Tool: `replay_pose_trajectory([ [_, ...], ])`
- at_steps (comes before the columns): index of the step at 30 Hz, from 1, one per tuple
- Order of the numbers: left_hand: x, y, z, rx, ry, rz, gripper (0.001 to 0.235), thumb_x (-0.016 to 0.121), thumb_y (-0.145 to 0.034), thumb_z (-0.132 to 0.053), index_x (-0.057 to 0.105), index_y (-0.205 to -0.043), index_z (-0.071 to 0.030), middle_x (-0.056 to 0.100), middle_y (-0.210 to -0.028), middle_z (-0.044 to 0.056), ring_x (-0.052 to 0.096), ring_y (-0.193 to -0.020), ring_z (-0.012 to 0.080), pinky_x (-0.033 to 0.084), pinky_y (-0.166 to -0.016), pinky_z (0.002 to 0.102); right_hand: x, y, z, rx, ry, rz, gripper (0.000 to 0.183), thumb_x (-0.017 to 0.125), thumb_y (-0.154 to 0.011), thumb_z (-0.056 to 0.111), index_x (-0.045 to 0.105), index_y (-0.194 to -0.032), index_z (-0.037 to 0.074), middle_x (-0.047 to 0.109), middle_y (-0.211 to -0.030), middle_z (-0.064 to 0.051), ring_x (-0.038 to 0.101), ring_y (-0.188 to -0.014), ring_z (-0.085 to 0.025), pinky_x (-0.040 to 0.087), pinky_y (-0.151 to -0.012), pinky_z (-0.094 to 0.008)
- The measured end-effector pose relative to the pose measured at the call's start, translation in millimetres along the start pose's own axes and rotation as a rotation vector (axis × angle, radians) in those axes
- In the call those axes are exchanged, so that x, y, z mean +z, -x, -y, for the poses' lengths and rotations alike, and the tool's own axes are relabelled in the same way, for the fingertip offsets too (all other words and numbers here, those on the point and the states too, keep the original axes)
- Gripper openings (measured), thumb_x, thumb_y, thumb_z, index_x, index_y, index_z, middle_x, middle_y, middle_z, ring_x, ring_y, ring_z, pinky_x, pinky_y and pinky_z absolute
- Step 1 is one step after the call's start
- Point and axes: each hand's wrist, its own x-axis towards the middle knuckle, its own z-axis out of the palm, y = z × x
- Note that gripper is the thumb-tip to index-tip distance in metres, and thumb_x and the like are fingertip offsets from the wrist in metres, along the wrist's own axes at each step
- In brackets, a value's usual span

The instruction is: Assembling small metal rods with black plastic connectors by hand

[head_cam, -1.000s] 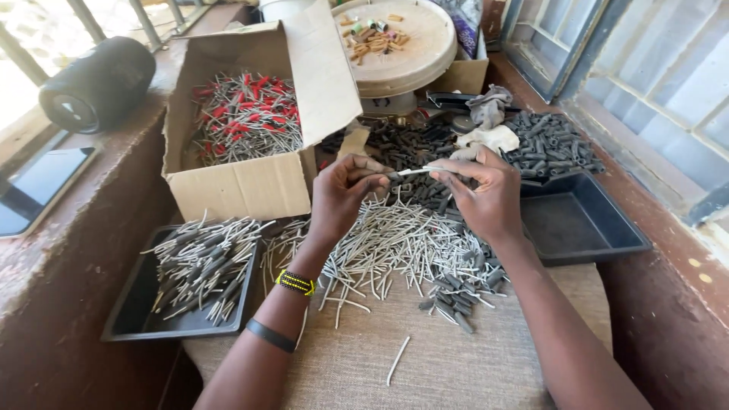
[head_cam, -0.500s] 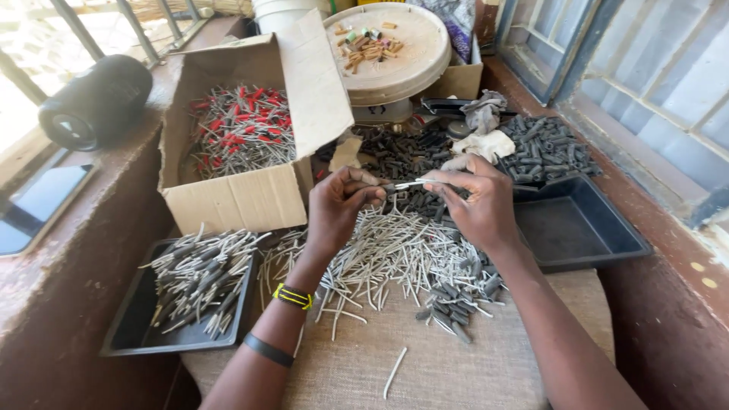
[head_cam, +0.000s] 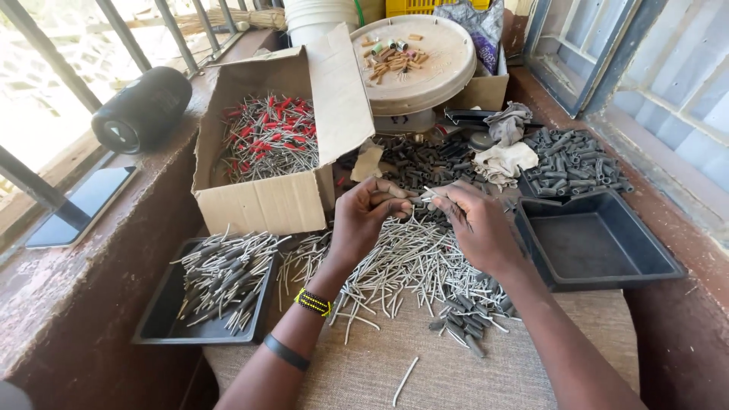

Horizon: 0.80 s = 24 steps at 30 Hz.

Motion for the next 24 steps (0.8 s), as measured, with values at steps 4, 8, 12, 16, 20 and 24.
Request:
replay_pose_trajectory([
  [4, -2, 0, 4, 0.022, -0.05, -0.005, 0.015, 0.074, -0.09, 0.006, 0.068, -0.102, 0.008, 0.076, -0.092, 0.026, 0.075, -0.076, 0.0192, 0.066, -0.075, 0.028, 1, 10, 10, 0.099, -0.039, 0.005, 0.032, 0.045, -0.11, 0.015, 0.065, -0.131, 0.004, 0.069, -0.073, -0.017, 0.065, -0.061, -0.026, 0.053, -0.056, -0.042],
  [8, 4, 4, -4, 0.034, -0.112, 0.016, 0.016, 0.076, -0.087, 0.007, 0.069, -0.101, 0.007, 0.077, -0.091, 0.025, 0.074, -0.076, 0.0156, 0.065, -0.074, 0.027, 7, 15, 34, 0.121, -0.1, 0.005, 0.037, 0.038, -0.11, 0.015, 0.059, -0.139, 0.005, 0.072, -0.11, -0.026, 0.069, -0.103, -0.043, 0.053, -0.087, -0.06],
  [12, 4, 3, 0, 0.026, -0.073, -0.016, 0.015, 0.077, -0.085, 0.008, 0.069, -0.098, 0.007, 0.077, -0.087, 0.024, 0.072, -0.073, 0.0138, 0.065, -0.073, 0.027, -5, 5, 69, 0.069, -0.209, -0.025, 0.04, 0.034, -0.111, 0.014, 0.049, -0.142, -0.005, 0.057, -0.126, -0.041, 0.045, -0.125, -0.065, 0.04, -0.101, -0.08],
  [16, -3, -1, -6, 0.014, -0.058, -0.021, 0.017, 0.079, -0.085, 0.004, 0.069, -0.098, 0.008, 0.077, -0.091, 0.027, 0.076, -0.078, 0.0204, 0.066, -0.075, 0.031, -14, 0, 42, 0.026, -0.144, -0.105, 0.032, 0.042, -0.111, 0.014, 0.061, -0.135, 0.004, 0.064, -0.127, -0.025, 0.052, -0.129, -0.052, 0.041, -0.106, -0.071],
  [20, -9, -3, 2, 0.021, -0.146, -0.011, 0.016, 0.076, -0.09, 0.002, 0.069, -0.102, 0.008, 0.076, -0.094, 0.029, 0.078, -0.082, 0.024, 0.066, -0.076, 0.032, -19, -1, 15, -0.031, -0.064, -0.22, 0.021, 0.07, -0.099, 0.013, 0.078, -0.117, 0.017, 0.061, -0.093, -0.007, 0.064, -0.091, -0.02, 0.053, -0.081, -0.039],
  [24, -5, -4, -7, 0.022, -0.205, -0.016, 0.018, 0.078, -0.09, -0.002, 0.069, -0.103, 0.007, 0.076, -0.093, 0.027, 0.077, -0.082, 0.0237, 0.065, -0.078, 0.034, -19, 0, -2, 0.009, -0.035, -0.244, 0.018, 0.088, -0.084, 0.012, 0.084, -0.1, 0.018, 0.068, -0.074, -0.008, 0.06, -0.068, -0.012, 0.049, -0.066, -0.028],
])
